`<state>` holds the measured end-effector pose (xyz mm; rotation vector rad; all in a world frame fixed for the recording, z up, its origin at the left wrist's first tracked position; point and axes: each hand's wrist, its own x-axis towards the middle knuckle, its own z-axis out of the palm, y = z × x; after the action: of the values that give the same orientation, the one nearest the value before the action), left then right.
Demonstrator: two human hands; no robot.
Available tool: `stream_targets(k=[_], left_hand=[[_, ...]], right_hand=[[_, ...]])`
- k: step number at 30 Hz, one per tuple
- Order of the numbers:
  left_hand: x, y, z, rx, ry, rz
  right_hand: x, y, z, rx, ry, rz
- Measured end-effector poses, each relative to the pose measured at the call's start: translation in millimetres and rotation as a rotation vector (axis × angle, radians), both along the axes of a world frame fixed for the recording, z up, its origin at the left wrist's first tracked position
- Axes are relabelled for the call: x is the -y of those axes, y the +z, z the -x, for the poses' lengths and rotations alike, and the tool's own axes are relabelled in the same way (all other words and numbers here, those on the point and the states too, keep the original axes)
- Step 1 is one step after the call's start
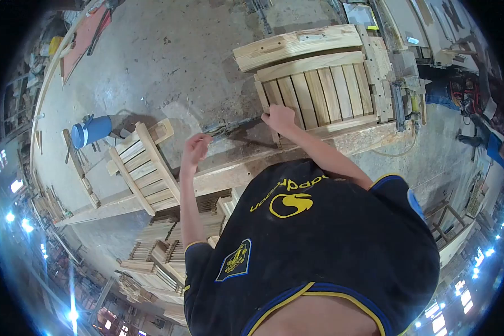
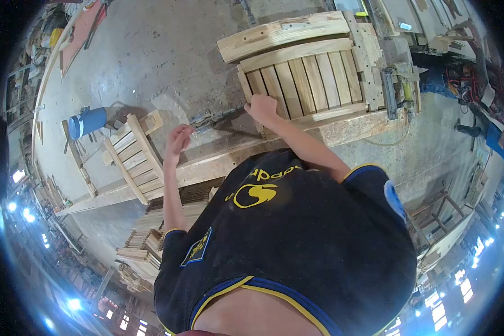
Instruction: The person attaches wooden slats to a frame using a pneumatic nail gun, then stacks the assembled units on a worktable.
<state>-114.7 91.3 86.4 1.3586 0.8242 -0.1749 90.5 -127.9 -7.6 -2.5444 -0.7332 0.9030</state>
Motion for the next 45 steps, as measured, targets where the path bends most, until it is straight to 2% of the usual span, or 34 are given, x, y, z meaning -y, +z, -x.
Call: stream_targets(k=[2,4,5,6,8,9,11,12,13,14,15,16,18,19,20,22,23,24,25,26,27,28,29,30,31,33,34,36,38,40,41,42,43,45], left_hand=[[22.2,-15.4,-16.0,0.013,-0.333,-0.511],[60.0,-47.6,-44.1,-0.054,-0.462,-0.694],[74.6,-36.1,-80.4,-0.110,-0.446,-0.815],[83.9,-55.4,-95.7,0.034,-0.399,-0.962],[81.4,-37.8,-101.9,-0.043,-0.460,-0.866],[76.4,-30.7,-109.5,-0.030,-0.451,-0.871],[59.0,-25.9,-144.3,0.119,-0.481,-0.594],[46.6,-33.9,-183.9,0.148,-0.464,-0.613],[34.2,-42.5,-225.9,0.160,-0.346,-0.756],[19.9,-48.5,-270.9,0.166,-0.231,-0.891],[-2.1,-42.5,-332.8,0.167,-0.179,-0.825],[-20.3,-33.1,-392.7,0.037,-0.138,-0.939],[-75.3,-82.4,-500.3,0.201,0.047,-1.313],[-95.4,-97.8,-551.0,0.057,0.109,-1.384],[-116.6,-122.4,-595.1,0.057,0.116,-1.285],[-151.2,-160.7,-645.4,0.119,0.133,-1.108],[-164.3,-165.9,-653.9,0.184,0.131,-1.032],[-158.2,-150.0,-642.3,0.445,0.325,-0.603],[-146.2,-120.2,-620.2,0.663,0.525,-0.144],[-141.9,-88.1,-577.6,0.656,0.239,0.275],[-101.9,-69.4,-537.7,0.539,0.187,0.166],[-69.1,-81.7,-506.7,0.523,0.146,0.016],[-39.9,-111.6,-479.2,0.600,0.127,-0.281],[-20.5,-138.5,-456.6,0.672,0.146,-0.503],[-9.7,-153.7,-442.0,0.729,0.166,-0.557],[-6.0,-152.0,-442.6,0.873,0.167,-0.311],[-6.2,-154.4,-441.3,0.750,0.192,-0.334],[8.6,-128.2,-422.9,0.617,0.201,-0.359],[32.7,-82.8,-396.8,0.585,0.251,-0.702],[33.4,-55.2,-294.0,0.164,0.251,-0.856],[26.2,-63.2,-213.3,0.031,0.284,-0.726],[17.8,-65.4,-148.0,-0.106,0.332,-0.598],[26.2,-45.5,-117.3,-0.124,0.379,-0.628],[61.0,-22.1,-67.3,-0.522,-0.040,-0.600]], right_hand=[[4.2,21.0,-10.2,-0.063,0.081,0.047],[25.0,34.5,-26.8,-0.133,-0.057,-0.078],[38.1,44.1,-40.8,-0.142,-0.108,-0.157],[51.5,53.1,-60.0,-0.159,-0.151,-0.237],[79.4,69.7,-105.7,-0.173,-0.209,-0.371],[86.6,77.0,-134.8,-0.168,-0.311,-0.419],[85.5,101.8,-195.1,-0.202,-0.515,-0.584],[78.6,106.1,-237.6,-0.084,-0.489,-0.554],[69.6,105.2,-278.2,0.020,-0.465,-0.513],[52.6,99.8,-318.3,0.095,-0.457,-0.628],[31.3,91.1,-364.9,0.168,-0.451,-0.746],[10.0,64.1,-421.5,0.123,-0.495,-0.764],[-45.1,40.9,-509.8,0.668,-0.464,-0.660],[-71.5,28.8,-553.4,0.508,-0.512,-0.701],[-90.9,13.3,-590.0,0.342,-0.557,-0.732],[-106.8,5.8,-629.9,-0.599,-0.572,-0.981],[-93.6,4.7,-630.6,-0.626,-0.612,-0.973],[-65.8,7.5,-624.6,-0.816,-0.229,-0.977],[-41.8,15.5,-593.6,-0.754,-0.132,-0.848],[-18.8,25.7,-561.1,-0.689,-0.027,-0.724],[-7.0,36.9,-509.8,-0.393,-0.198,-0.453],[3.7,17.8,-493.6,-0.135,-0.057,-0.630],[15.8,0.8,-484.7,0.140,0.095,-0.780],[21.9,-5.9,-480.0,0.143,0.070,-0.799],[26.4,-10.4,-472.8,0.139,0.036,-0.823],[43.0,-40.7,-452.7,0.328,0.177,-0.514],[45.7,-39.2,-452.7,0.360,0.166,-0.503],[57.0,-24.9,-435.7,0.465,-0.013,-0.740],[106.0,19.5,-425.5,0.388,-0.200,-0.956],[203.8,50.2,-389.6,0.383,-0.859,-0.570],[273.5,41.3,-377.1,0.653,-0.851,-0.216],[338.3,27.5,-359.1,0.662,-0.914,-0.097],[395.1,7.5,-339.7,0.646,-0.821,0.177],[451.5,-18.1,-326.9,0.195,-0.634,0.211]])
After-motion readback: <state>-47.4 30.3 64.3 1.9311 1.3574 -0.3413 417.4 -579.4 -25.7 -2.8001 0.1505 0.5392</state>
